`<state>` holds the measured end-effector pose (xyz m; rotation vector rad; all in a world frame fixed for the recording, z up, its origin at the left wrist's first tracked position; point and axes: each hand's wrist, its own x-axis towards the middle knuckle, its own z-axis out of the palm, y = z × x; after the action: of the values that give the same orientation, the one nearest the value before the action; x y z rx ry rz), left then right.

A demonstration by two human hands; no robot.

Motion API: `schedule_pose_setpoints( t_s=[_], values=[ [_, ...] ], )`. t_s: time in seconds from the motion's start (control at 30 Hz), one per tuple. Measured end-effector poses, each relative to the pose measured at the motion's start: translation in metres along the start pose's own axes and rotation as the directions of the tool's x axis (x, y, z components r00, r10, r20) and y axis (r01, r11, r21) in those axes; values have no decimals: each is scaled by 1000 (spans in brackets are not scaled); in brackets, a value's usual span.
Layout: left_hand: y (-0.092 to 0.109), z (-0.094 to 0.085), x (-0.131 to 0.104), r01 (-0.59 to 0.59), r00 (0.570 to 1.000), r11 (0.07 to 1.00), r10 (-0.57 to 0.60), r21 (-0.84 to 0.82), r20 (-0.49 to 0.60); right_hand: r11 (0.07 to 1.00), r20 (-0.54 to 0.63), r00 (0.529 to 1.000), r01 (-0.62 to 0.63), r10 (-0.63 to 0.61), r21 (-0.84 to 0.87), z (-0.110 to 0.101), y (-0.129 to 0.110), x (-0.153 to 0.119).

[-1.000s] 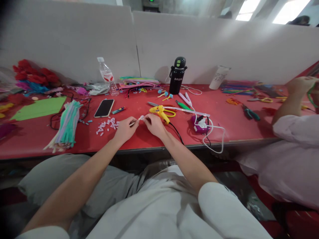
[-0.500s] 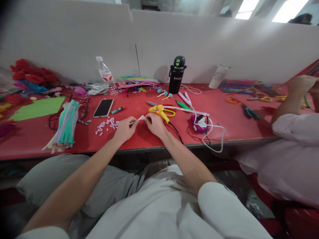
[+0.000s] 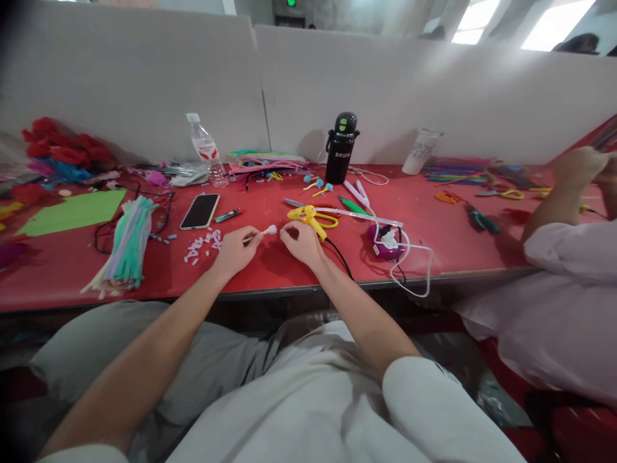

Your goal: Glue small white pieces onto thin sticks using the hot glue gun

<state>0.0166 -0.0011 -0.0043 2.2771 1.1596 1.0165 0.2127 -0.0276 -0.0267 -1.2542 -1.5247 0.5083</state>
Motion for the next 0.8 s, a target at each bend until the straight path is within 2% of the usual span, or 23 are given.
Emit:
schedule_pose_setpoints(
  t_s=[0.2, 0.33, 0.5, 0.8],
  values=[
    [2, -3, 1, 4, 999, 1000, -4, -5, 46, 982, 106, 989, -119, 104, 145, 3, 0, 4],
    [3, -3, 0, -7, 997, 1000, 7, 1, 73, 964, 140, 982, -154, 126, 216, 3, -1, 4],
    [3, -4, -1, -15, 994, 1000, 14, 10, 112, 981, 120, 988, -120, 102, 150, 2, -1, 2],
    [4, -3, -1, -25, 993, 1000, 24, 1, 117, 989, 117, 988, -113, 101, 97, 1, -4, 1]
  ],
)
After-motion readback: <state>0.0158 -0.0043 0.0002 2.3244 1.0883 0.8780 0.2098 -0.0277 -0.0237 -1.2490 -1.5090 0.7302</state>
